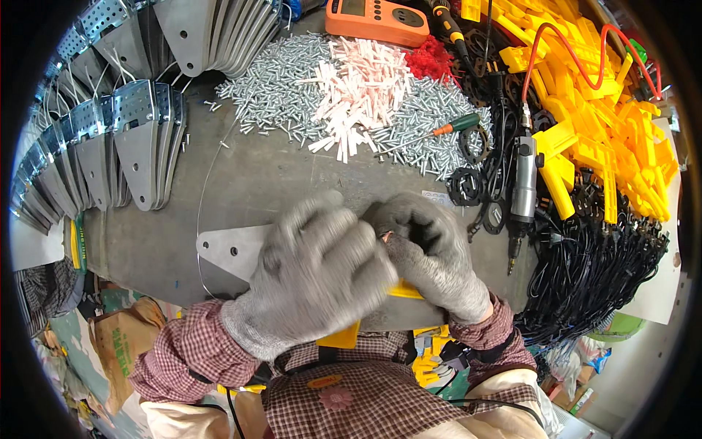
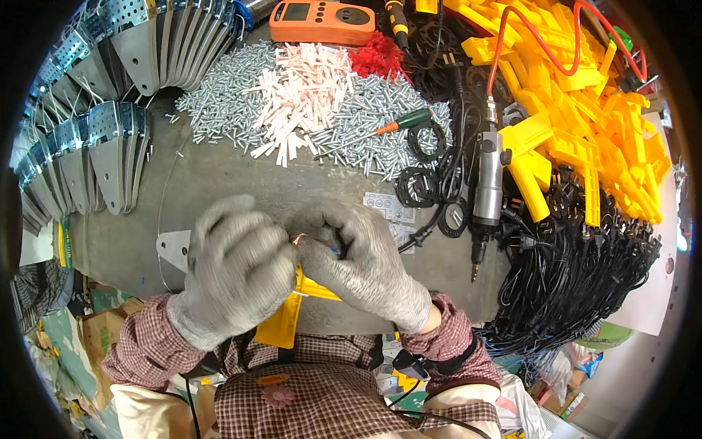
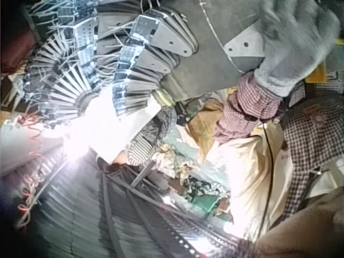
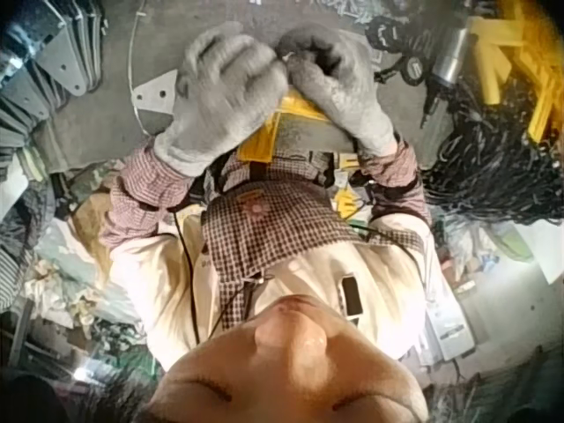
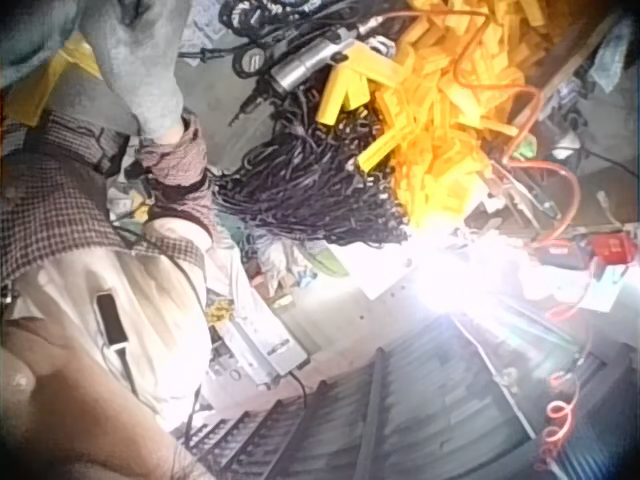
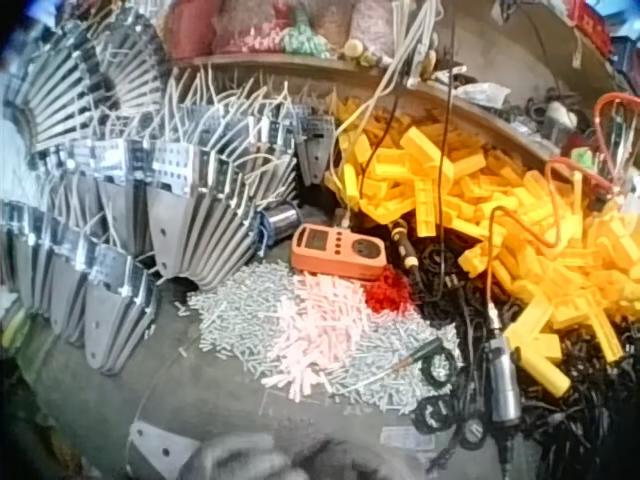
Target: The recorder solders wires and uses a pneumatic screwdriver to assemble small industrial components consisting of yellow plastic housings and metal plates.
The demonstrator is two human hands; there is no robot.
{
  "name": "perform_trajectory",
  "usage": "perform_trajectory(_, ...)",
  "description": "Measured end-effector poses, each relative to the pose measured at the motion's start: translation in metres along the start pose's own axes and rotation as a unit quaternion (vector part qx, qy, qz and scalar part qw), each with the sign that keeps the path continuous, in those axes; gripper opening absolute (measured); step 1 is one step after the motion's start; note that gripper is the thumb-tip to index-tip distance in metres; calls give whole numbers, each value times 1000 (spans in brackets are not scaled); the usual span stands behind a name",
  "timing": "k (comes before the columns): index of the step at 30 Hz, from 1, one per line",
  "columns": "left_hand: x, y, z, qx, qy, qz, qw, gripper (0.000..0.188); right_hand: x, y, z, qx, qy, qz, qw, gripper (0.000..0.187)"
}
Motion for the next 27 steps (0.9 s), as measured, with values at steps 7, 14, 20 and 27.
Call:
perform_trajectory(7, -14, 9, 29, -527, -434, 29, 730, 31, -1, 7, 13, -2, -151, -22, 988, 11)
perform_trajectory(14, 2, -6, 27, -171, -121, 89, 974, 24, -7, 12, -14, 147, 63, 13, 987, 12)
perform_trajectory(20, -11, 6, 25, -423, -336, -34, 841, 22, -7, 7, 23, -76, -172, -19, 982, 11)
perform_trajectory(27, -8, 9, 21, -351, -282, -121, 885, 30, -15, 7, 35, -170, -122, -65, 976, 37)
Point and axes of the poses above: each hand's wrist, its own x-axis towards the middle knuckle, its own y-axis out of the palm, z = x × y, the point moved 5 cm from there along x, towards the middle knuckle, and after that the axes turned 8 degrees about -z, right-handed, at the moved point
